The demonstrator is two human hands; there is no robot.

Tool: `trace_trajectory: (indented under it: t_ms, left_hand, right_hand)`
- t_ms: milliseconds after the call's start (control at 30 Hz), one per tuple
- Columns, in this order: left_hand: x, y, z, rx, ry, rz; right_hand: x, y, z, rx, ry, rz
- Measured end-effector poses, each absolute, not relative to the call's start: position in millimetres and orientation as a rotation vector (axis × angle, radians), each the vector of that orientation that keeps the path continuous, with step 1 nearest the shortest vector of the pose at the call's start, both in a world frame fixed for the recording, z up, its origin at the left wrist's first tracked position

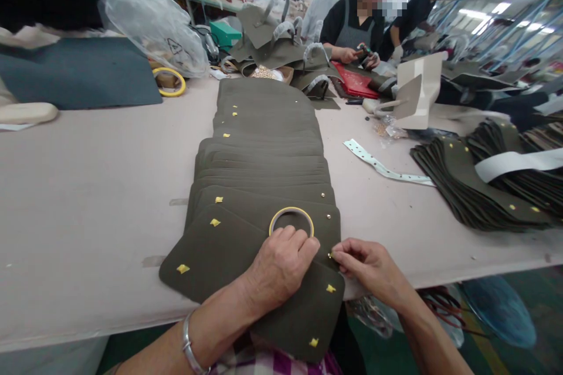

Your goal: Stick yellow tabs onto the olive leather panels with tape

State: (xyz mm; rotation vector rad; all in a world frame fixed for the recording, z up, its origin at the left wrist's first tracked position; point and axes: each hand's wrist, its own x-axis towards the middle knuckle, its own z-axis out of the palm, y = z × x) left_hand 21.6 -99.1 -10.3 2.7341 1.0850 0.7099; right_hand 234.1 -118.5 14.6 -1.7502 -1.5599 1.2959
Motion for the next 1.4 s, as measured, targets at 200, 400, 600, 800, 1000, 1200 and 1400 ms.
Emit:
trace_trajectory:
  t_ms: [200,400,600,800,1000,1200,1400]
  left_hand:
    - [21,-97,-8,2.756,1.042,0.628]
    - [21,-98,-10,2.75,1.096,0.575]
    - [21,-98,-12,2.751,1.114,0.559]
    - [20,-99,-8,2.71,1.106,0.543]
    - [16,-101,-4,2.586,1.065,0.581]
    - [16,-102,-3,2.622,1.069,0.688]
    - [21,-93,1,2.558,1.047,0.877]
  right_hand:
    - [228,-122,20,-1.759,-1.909,1.074]
    - [222,-122,16,-1.796,-2.104,0.753]
    - [236,-131,16,-1.735,-2.078,0.696]
    - [235,-136,14,-1.498,-2.425,0.512]
    - [220,-131,9,-1.737,-2.251,0.504]
    - [210,-122,14,-2.021,-1.97,0.661]
    - [226,-111,20,-1.894,-2.048,0.845]
